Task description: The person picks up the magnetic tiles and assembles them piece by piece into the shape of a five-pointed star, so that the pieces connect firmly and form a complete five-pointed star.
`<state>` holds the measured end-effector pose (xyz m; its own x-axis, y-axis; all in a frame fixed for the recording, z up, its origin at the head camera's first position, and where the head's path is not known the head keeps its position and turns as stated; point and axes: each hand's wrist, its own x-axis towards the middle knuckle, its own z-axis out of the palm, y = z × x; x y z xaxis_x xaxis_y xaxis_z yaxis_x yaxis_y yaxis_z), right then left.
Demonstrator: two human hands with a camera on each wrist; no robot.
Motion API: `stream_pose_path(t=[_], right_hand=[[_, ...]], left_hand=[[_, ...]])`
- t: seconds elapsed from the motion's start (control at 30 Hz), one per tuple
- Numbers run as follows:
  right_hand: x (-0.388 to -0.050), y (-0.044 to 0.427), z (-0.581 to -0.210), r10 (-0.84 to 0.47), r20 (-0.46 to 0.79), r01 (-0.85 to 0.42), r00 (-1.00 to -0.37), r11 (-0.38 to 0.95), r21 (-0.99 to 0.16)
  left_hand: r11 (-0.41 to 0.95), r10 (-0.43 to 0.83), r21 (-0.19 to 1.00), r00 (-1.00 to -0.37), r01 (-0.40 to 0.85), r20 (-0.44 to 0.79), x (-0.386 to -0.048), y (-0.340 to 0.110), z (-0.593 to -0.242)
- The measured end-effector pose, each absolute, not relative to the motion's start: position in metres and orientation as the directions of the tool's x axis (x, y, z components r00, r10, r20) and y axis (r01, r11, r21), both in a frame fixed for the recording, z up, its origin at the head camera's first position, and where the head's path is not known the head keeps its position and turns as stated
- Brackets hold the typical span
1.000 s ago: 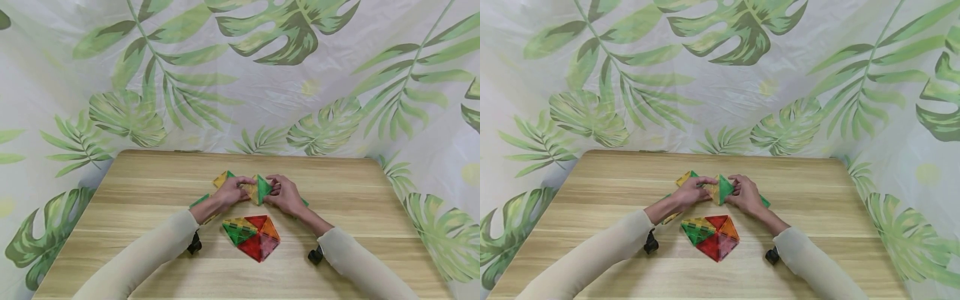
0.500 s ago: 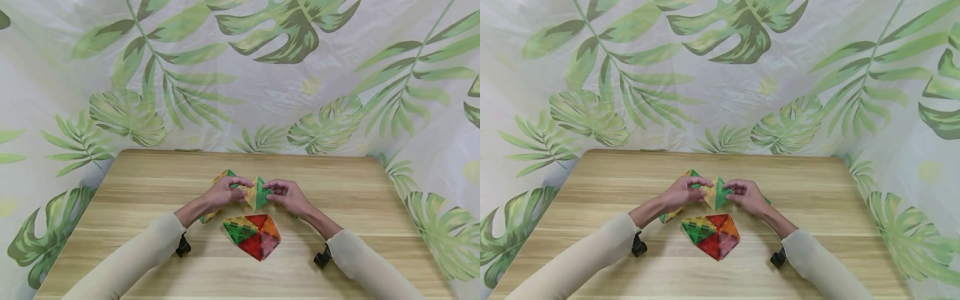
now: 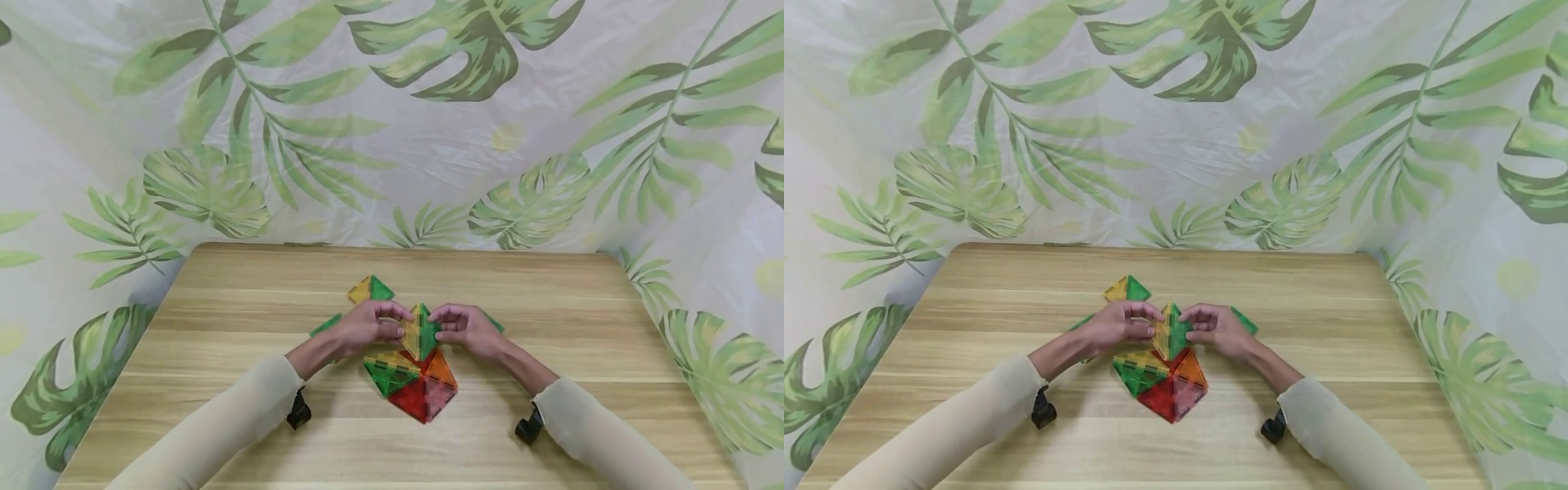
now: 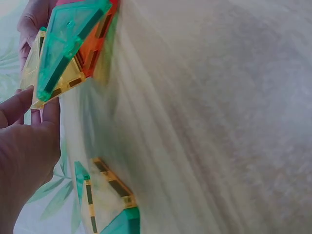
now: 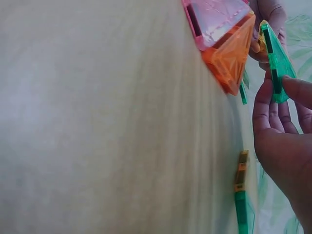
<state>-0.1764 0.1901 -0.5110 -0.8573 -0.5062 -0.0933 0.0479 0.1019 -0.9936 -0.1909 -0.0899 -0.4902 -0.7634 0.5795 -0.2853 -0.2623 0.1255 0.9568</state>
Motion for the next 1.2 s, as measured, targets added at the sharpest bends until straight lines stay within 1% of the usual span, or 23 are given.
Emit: stream_pose_path(t=[0.17,0.37,0.47,0.6,0.77,0.9,1.07,1.2], right_hand=[[-0.175,0.189,-0.516,-0.510,-0.085,0.032,-0.856,0.112,-0.993],[-0.171,0.186,-0.516,-0.500,-0.104,0.044,-0.860,0.129,-0.991],[-0.171,0.185,-0.517,-0.499,-0.090,0.020,-0.862,0.145,-0.989],[-0.170,0.182,-0.520,-0.507,-0.040,-0.070,-0.861,0.195,-0.978],[-0.167,0.179,-0.522,-0.546,0.028,-0.190,-0.837,0.242,-0.951],[-0.165,0.177,-0.522,-0.560,0.046,-0.242,-0.827,0.280,-0.929],[-0.159,0.178,-0.519,-0.542,0.080,-0.276,-0.837,0.290,-0.916],[-0.148,0.179,-0.515,-0.514,0.172,-0.372,-0.841,0.317,-0.872]], left_hand=[[0.131,0.588,0.958,-0.758,-0.254,-0.281,-0.188,-0.089,-0.495],[0.126,0.587,0.959,-0.761,-0.252,-0.277,-0.185,-0.088,-0.498],[0.139,0.584,0.963,-0.767,-0.231,-0.268,-0.185,-0.089,-0.498],[0.197,0.586,0.968,-0.773,-0.155,-0.243,-0.185,-0.091,-0.499],[0.269,0.604,0.962,-0.769,-0.049,-0.208,-0.185,-0.093,-0.502],[0.288,0.623,0.957,-0.764,0.022,-0.170,-0.183,-0.094,-0.503],[0.327,0.604,0.941,-0.785,0.087,-0.138,-0.182,-0.094,-0.499],[0.330,0.594,0.931,-0.801,0.155,-0.077,-0.184,-0.092,-0.492]])
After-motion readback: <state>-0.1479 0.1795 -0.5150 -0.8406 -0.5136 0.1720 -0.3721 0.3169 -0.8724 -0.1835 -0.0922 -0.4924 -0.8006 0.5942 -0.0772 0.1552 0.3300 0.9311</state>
